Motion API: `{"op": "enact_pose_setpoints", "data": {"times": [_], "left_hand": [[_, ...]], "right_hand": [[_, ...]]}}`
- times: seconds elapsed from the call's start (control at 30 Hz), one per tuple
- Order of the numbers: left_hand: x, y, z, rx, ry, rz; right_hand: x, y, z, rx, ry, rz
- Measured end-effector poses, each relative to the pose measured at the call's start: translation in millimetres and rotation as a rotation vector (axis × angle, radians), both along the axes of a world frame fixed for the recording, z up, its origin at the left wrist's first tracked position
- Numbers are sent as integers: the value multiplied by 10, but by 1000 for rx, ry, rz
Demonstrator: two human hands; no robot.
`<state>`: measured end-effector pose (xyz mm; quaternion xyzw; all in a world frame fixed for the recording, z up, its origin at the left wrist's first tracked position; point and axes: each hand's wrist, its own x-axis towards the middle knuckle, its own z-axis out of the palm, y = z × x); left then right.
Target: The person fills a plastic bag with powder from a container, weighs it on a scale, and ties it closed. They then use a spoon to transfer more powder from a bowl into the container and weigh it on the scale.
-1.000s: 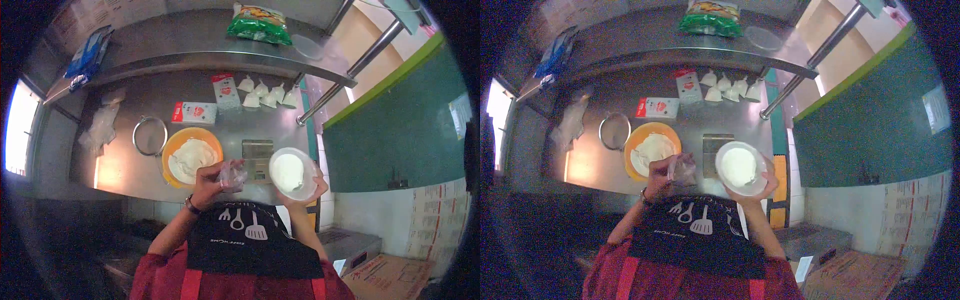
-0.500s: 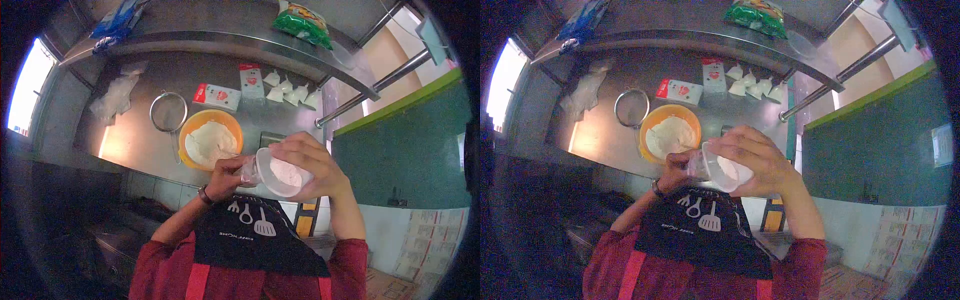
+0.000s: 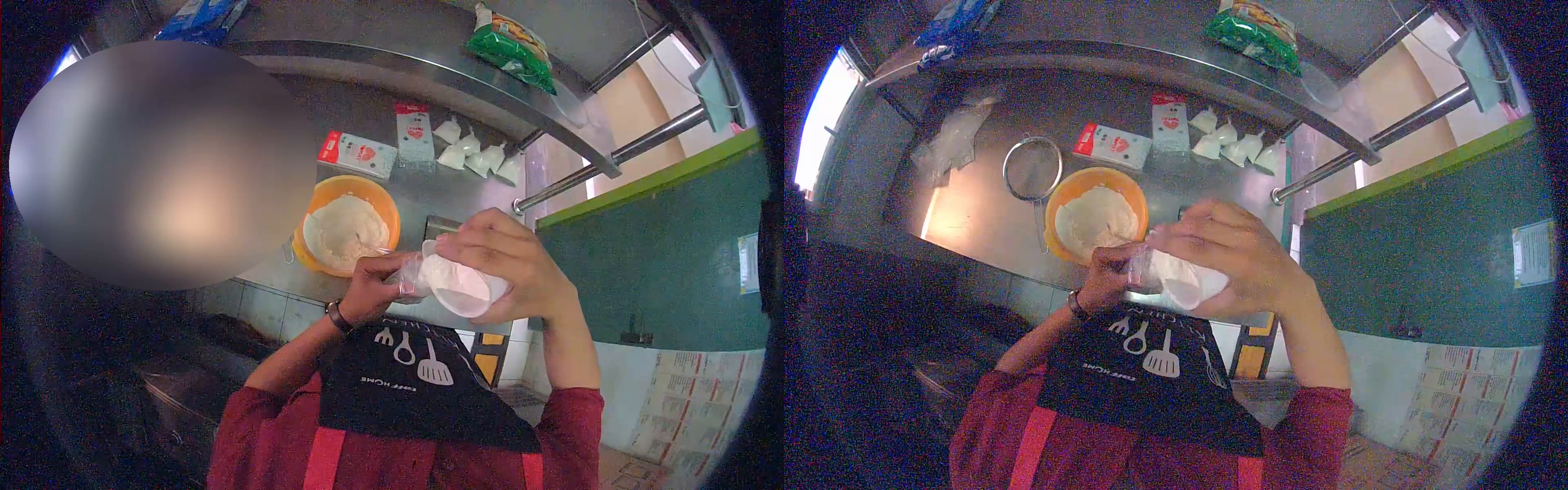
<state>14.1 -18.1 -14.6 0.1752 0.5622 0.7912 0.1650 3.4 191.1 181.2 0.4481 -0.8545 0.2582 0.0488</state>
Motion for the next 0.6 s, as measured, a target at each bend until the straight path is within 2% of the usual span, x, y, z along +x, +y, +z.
{"op": "enact_pose_setpoints", "data": {"times": [0.07,0.2,0.3,0.6], "left_hand": [[1,17,-20,96,-50,-5],[-27,32,31,29,-1,-27],[-5,56,-13,124,-113,-53],[-10,86,-32,-24,73,-25]], "right_hand": [[3,6,4,14,10,-5],[-10,22,22,39,25,5],[-2,21,48,48,25,14],[50,142,-77,-13,42,-16]]}}
